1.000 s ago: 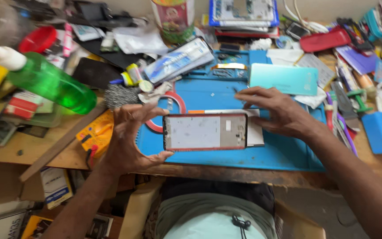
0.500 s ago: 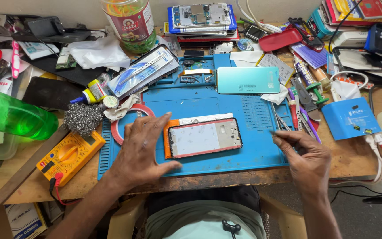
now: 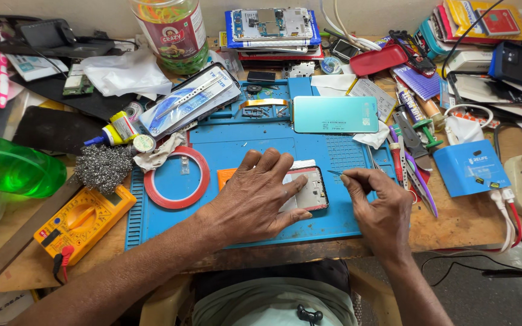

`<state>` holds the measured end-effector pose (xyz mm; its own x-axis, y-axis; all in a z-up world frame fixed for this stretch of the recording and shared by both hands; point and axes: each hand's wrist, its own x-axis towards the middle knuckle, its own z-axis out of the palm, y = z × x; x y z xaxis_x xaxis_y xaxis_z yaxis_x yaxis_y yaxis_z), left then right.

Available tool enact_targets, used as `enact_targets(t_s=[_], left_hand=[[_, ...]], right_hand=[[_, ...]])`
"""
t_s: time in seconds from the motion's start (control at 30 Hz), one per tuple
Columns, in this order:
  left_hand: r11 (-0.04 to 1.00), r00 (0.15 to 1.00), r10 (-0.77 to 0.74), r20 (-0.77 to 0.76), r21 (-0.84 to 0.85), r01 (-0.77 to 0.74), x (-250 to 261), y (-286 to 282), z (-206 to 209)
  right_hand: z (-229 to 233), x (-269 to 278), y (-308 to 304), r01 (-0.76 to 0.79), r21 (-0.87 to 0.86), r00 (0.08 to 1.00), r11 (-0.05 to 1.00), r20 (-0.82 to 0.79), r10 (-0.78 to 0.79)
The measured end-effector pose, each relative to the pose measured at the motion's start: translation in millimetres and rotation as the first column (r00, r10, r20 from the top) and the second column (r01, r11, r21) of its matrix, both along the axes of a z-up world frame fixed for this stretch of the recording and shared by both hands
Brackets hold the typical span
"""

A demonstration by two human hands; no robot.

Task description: The person applies adhesive along the edges of a smartphone screen using a small tube, then places a metal back cover on the workbench and uses a small tool to scrape residue from the screen. The person handles the phone, adhesive, and back cover throughout the task.

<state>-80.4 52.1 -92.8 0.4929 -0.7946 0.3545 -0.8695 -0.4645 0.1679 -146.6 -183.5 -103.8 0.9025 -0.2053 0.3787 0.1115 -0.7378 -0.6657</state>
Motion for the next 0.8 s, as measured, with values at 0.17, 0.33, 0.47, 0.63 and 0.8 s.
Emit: enact_targets(t_s=[0.17,0.33,0.47,0.63,0.8], left_hand=[[1.0,0.995,0.009,-0.096,0.015,-0.008,3,0,-11],[1.0,0.994,0.019,-0.106,0.004,-0.019,4,0,-21],[0.999,0.993,0.018,-0.114,-0.046,-0.024,3,1,-25],[0.998,0.988,0.029,-0.151,-0.052,-0.037,2,2,-25],[0.998,0.982,0.02,-0.187,-0.055,-0.03,4,2,-22]], right_hand=[[-3,1,3,-0.065,0.037,0.996,0.997,0.061,0.062],[-8,4,7,-0.082,-0.018,0.995,0.996,0.06,0.083],[-9,5,12,-0.089,-0.042,0.996,0.995,0.02,0.09],[-9,6,14,-0.085,-0.068,0.996,0.994,-0.005,0.085],[-11,8,15,-0.093,-0.049,0.995,0.994,-0.025,0.092]])
